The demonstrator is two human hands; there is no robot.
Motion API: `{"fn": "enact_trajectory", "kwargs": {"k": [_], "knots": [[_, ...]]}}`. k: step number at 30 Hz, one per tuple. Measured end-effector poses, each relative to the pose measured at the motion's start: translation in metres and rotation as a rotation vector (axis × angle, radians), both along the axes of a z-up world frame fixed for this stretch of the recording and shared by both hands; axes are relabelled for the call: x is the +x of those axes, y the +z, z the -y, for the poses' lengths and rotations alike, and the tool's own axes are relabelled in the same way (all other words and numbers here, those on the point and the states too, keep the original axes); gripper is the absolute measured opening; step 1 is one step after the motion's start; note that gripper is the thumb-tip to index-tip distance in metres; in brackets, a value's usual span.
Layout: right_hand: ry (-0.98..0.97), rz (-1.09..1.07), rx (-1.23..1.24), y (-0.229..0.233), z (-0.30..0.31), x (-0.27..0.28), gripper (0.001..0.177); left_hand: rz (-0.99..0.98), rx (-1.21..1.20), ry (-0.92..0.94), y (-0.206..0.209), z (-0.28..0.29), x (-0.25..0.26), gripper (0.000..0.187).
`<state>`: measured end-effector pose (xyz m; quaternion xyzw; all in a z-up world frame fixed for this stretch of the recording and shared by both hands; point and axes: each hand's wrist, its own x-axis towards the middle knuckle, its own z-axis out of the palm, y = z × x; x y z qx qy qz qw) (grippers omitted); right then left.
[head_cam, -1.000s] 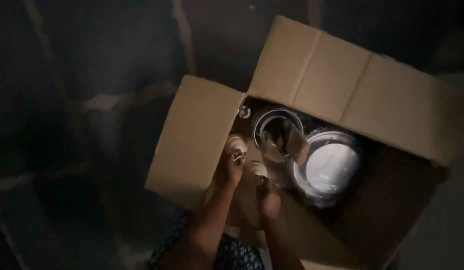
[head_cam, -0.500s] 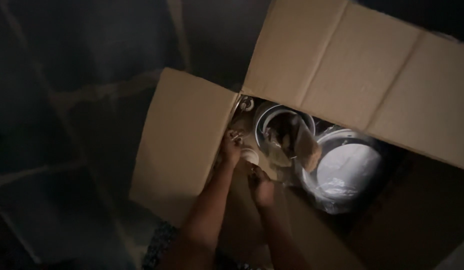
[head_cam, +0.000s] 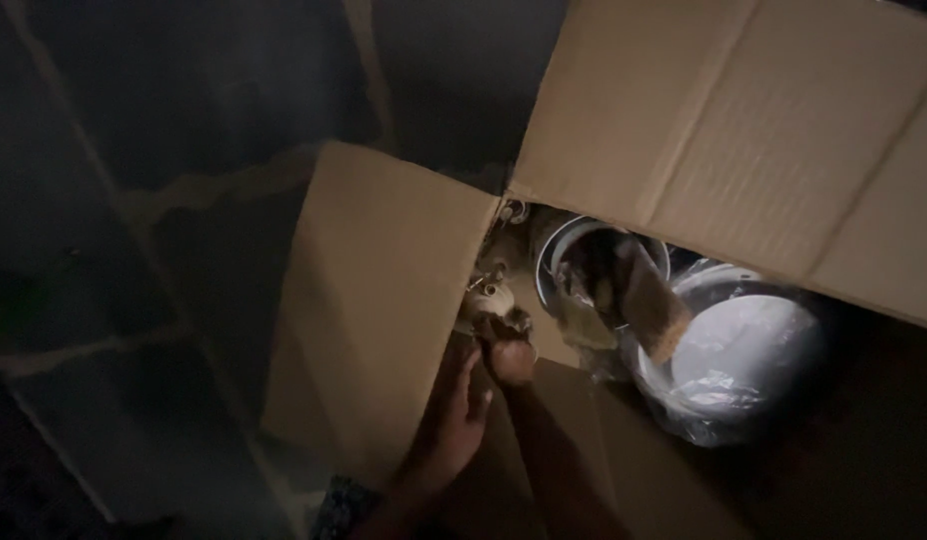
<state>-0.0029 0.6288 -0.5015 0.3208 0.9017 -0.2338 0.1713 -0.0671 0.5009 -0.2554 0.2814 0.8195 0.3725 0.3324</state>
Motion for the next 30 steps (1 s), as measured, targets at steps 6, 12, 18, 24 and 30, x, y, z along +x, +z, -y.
{"fn": "enact_trajectory", "kwargs": {"k": [6, 12, 18, 24, 30], "knots": [[0.117, -0.707, 0.237, 0.063, -0.008, -0.005, 0.048, 0.376, 0.074, 0.173, -0.036, 0.014, 0.027, 0.061], [-0.048, -0.056, -0.038, 0.079, -0.013, -0.01, 0.061, 0.166, -0.198, 0.005, -0.016, 0.018, 0.021, 0.071], [-0.563, -0.646, -0.287, 0.203, -0.006, 0.023, 0.034, 0.213, -0.316, -0.121, 0.071, 0.032, 0.022, 0.074], [-1.018, -0.832, -0.894, 0.361, 0.064, 0.128, 0.019, -0.135, 0.294, -0.235, 0.124, 0.07, 0.047, 0.085], [-1.026, -0.833, -0.692, 0.415, 0.114, 0.212, 0.009, -0.341, 0.254, -0.192, 0.112, 0.105, 0.062, 0.032]]}}
